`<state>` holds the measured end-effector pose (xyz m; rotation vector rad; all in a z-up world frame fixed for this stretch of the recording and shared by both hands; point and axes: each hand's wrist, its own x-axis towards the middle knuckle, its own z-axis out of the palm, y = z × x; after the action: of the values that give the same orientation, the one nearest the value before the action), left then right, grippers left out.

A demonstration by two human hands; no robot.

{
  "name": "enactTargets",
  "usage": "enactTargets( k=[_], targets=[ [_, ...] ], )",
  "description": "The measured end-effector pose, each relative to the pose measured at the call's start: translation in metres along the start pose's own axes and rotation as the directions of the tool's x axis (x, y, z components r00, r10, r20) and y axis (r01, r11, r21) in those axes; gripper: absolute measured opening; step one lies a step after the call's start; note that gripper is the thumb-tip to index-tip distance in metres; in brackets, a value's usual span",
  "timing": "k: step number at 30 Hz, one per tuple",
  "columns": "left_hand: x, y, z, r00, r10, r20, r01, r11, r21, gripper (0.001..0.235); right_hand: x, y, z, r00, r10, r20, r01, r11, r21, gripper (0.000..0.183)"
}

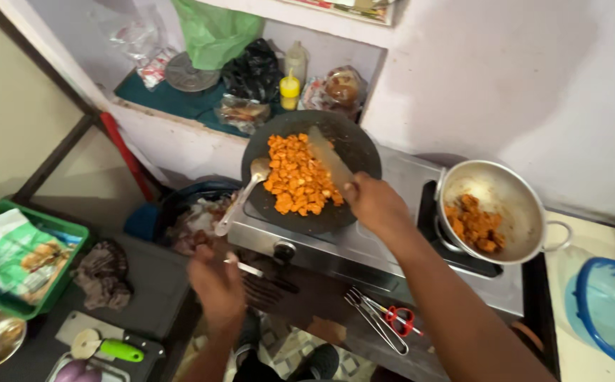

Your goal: The person uses a cleaver and a spoon to repeatedly chop and mix orange-colored food on a flat griddle. The person transfers some of the chopped food into a pot on the adjacent burner.

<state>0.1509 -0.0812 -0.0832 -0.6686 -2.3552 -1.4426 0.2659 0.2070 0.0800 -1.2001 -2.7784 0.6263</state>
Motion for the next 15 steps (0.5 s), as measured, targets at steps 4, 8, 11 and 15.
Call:
enactTargets(
  k=[4, 8, 11, 15],
  targets=[
    [-0.051, -0.026, 0.029, 0.829, -0.390, 0.400, 0.459, 0.884, -0.090, 0.032, -0.002, 0.018, 0.006, 1.000, -0.003, -0.022, 0.006, 0.991, 0.135, 0.036],
    [-0.046, -0.039, 0.062, 0.832, -0.251, 0.494, 0.296, 0.955, -0.014, 0.034, 0.000, 0.035, 0.024, 0.999, -0.010, -0.034, 0.015, 0.987, 0.158, 0.038],
    [-0.041, -0.036, 0.082, 0.858, -0.274, 0.436, 0.402, 0.884, -0.236, 0.040, 0.001, 0.042, 0.037, 0.992, -0.046, -0.116, 0.070, 0.975, 0.210, 0.037],
    [-0.028, -0.038, 0.096, 0.796, -0.329, 0.508, 0.473, 0.862, -0.183, 0.043, -0.001, 0.043, 0.035, 0.992, -0.055, -0.113, 0.087, 0.949, 0.302, 0.036]
  ],
)
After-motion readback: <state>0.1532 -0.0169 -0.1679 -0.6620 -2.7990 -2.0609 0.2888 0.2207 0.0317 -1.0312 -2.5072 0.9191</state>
